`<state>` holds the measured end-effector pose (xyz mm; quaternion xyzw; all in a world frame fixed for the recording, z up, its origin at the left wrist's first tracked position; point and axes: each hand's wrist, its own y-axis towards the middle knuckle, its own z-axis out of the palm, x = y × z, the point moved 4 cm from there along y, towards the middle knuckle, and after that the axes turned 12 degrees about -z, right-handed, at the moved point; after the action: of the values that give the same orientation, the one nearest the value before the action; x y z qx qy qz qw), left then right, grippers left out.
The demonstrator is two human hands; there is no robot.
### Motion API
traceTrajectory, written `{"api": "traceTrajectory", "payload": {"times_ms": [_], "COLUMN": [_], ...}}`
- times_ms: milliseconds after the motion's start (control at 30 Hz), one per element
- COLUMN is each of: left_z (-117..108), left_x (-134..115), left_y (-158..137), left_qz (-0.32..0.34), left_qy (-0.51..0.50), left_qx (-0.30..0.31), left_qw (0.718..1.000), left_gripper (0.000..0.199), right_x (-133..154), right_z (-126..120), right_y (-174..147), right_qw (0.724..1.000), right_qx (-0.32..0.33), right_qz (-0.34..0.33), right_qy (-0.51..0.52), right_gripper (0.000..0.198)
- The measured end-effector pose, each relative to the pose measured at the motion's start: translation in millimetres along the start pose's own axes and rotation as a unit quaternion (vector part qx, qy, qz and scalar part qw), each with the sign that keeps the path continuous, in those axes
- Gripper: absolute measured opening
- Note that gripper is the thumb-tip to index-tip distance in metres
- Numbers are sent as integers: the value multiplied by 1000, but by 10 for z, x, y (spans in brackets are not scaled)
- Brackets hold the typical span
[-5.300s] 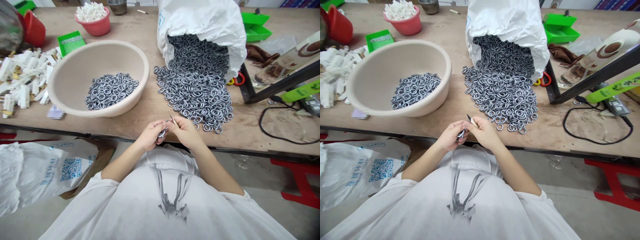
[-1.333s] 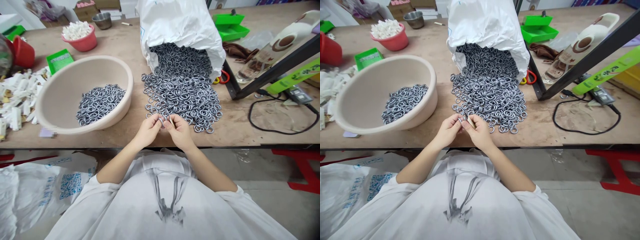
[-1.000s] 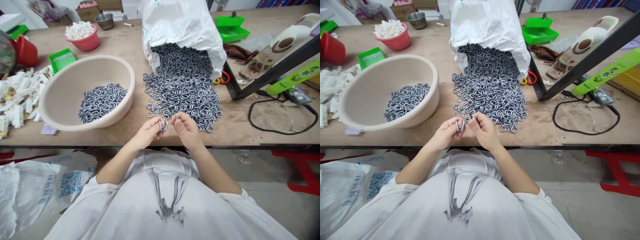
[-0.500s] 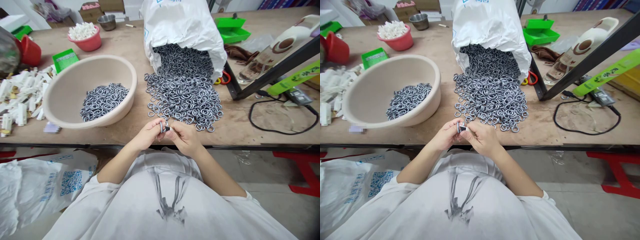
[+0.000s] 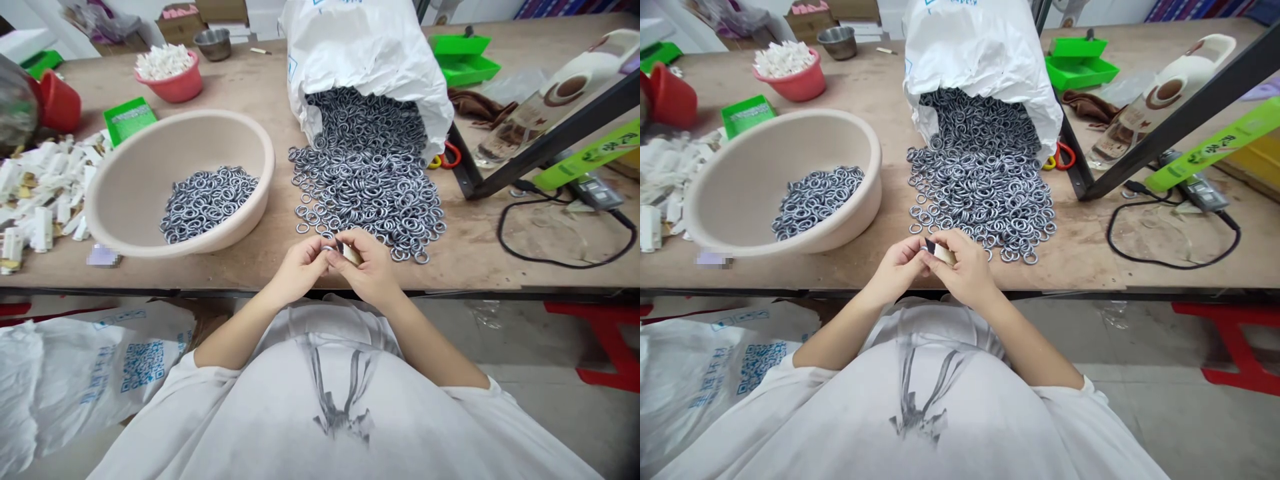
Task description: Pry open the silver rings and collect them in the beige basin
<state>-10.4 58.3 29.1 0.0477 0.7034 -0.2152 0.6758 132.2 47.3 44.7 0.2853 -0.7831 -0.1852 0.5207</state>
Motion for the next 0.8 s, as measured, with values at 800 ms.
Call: {"api": "traceTrajectory", "payload": {"times_ms": [800], "left_z": [-22], "left_x": [189], "left_y": [97], "left_qz": [-68], "left_qy": [-117], "left_qx": [-4], "left_qw": [991], "left_gripper": [44], "right_x": [-306], "right_z": [138], "right_y": [-144], "right_qw": [993], "right_qx": [-50], "right_qz": [97], "right_qy": [52], "right_gripper": [16]}}
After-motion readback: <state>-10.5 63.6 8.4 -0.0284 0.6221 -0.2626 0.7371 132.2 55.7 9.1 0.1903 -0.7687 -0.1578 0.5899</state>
